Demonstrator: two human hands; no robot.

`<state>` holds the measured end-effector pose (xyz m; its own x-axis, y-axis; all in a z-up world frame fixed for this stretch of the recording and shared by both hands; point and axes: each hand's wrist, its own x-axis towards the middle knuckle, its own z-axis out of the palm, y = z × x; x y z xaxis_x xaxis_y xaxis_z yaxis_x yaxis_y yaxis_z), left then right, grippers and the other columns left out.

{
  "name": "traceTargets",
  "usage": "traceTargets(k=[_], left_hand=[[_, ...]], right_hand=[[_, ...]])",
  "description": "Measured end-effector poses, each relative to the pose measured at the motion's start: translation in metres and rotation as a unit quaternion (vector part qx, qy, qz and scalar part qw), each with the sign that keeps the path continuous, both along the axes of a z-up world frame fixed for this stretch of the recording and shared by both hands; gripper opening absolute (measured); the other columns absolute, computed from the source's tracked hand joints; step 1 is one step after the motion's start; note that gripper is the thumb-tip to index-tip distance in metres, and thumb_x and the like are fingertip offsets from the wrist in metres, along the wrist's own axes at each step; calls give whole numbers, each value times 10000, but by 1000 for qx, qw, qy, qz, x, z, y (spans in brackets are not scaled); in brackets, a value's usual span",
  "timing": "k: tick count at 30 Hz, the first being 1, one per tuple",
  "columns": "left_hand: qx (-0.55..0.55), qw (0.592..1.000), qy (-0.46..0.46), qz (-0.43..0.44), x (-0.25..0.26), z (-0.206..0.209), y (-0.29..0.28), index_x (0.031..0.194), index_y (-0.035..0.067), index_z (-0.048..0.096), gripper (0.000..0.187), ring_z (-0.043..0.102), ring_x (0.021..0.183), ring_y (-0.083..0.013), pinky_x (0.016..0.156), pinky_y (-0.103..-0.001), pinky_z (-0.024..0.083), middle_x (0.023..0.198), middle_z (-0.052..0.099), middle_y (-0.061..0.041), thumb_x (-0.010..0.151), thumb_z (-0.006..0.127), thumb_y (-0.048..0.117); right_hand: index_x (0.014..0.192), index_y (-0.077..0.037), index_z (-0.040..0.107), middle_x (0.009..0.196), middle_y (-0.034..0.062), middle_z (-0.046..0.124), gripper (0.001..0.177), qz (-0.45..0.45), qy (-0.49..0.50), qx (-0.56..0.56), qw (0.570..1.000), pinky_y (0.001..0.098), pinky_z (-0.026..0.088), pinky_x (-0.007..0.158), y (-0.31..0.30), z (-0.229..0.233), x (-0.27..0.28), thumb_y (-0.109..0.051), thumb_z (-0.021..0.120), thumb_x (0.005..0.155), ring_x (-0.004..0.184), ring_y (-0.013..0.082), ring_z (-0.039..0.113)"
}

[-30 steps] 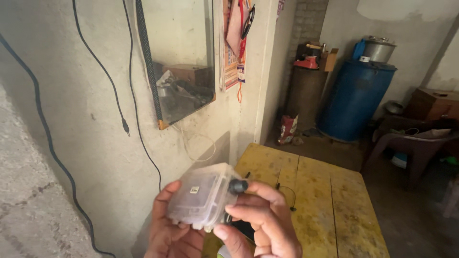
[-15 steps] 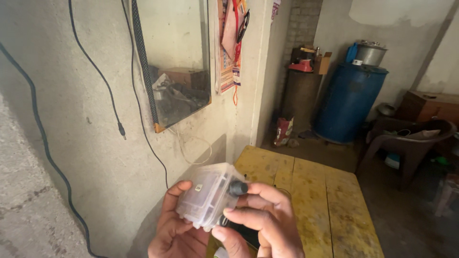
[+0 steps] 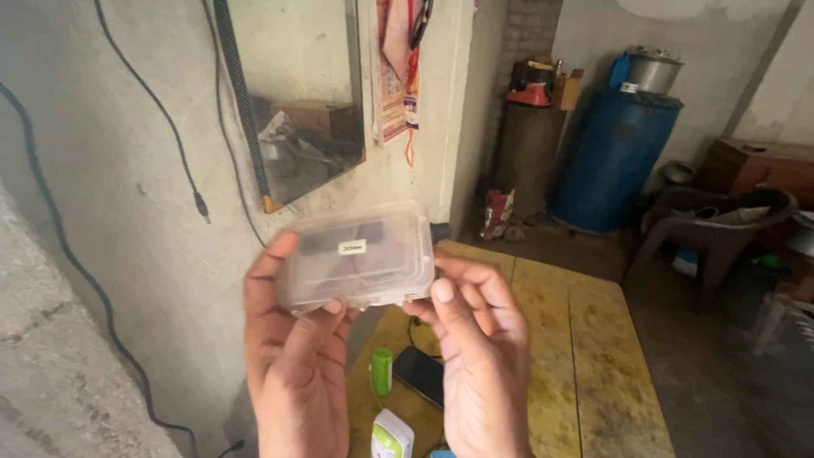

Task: The person picks up a small transparent plastic box from a wooden table, rotates it to view all sides, and opens it to reveal internal wiring and a small circuit board. The person then closes the box and continues to handle it.

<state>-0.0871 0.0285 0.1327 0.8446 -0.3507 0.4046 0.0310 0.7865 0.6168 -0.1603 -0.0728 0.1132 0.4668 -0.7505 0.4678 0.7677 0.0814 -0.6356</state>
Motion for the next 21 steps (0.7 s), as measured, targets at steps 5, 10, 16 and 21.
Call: traceTargets(k=[5, 10, 16, 21], left_hand=[[-33, 991, -111, 59, -1, -4, 0, 1477, 81, 404, 740, 501, 1403, -245, 1106, -408, 468, 1558, 444, -110, 793, 522, -174], [-76, 988, -127, 39, 8, -14, 1, 1571, 75, 324, 853, 479, 1443, -285, 1102, -411, 472, 1580, 428, -129, 788, 517, -204], [-45, 994, -98, -3, 14, -24, 5, 1592, 24, 314, 832, 529, 1392, -308, 1089, -423, 473, 1535, 497, -186, 817, 541, -178], [103, 989, -80, 71, 15, -31, 2, 1487, -15, 400, 842, 583, 1352, -268, 1104, -393, 456, 1425, 620, -190, 697, 634, -189]], right_hand=[[1207, 1, 598, 1079, 114, 728, 334, 15, 34, 6, 999, 370, 556, 868, 4, 9, 2, -97, 694, 903, 977, 187, 688], [1221, -34, 582, 1044, 83, 721, 398, 5, 58, 46, 997, 325, 494, 832, -3, 8, 4, -52, 727, 851, 925, 150, 650], [1224, -50, 571, 1096, 98, 737, 444, 11, 39, 68, 997, 312, 470, 867, -11, 0, 3, -2, 718, 807, 964, 151, 644], [1255, -57, 557, 1165, 97, 706, 492, 14, 37, 75, 996, 333, 492, 978, -19, -7, 1, 13, 676, 783, 1094, 172, 662]])
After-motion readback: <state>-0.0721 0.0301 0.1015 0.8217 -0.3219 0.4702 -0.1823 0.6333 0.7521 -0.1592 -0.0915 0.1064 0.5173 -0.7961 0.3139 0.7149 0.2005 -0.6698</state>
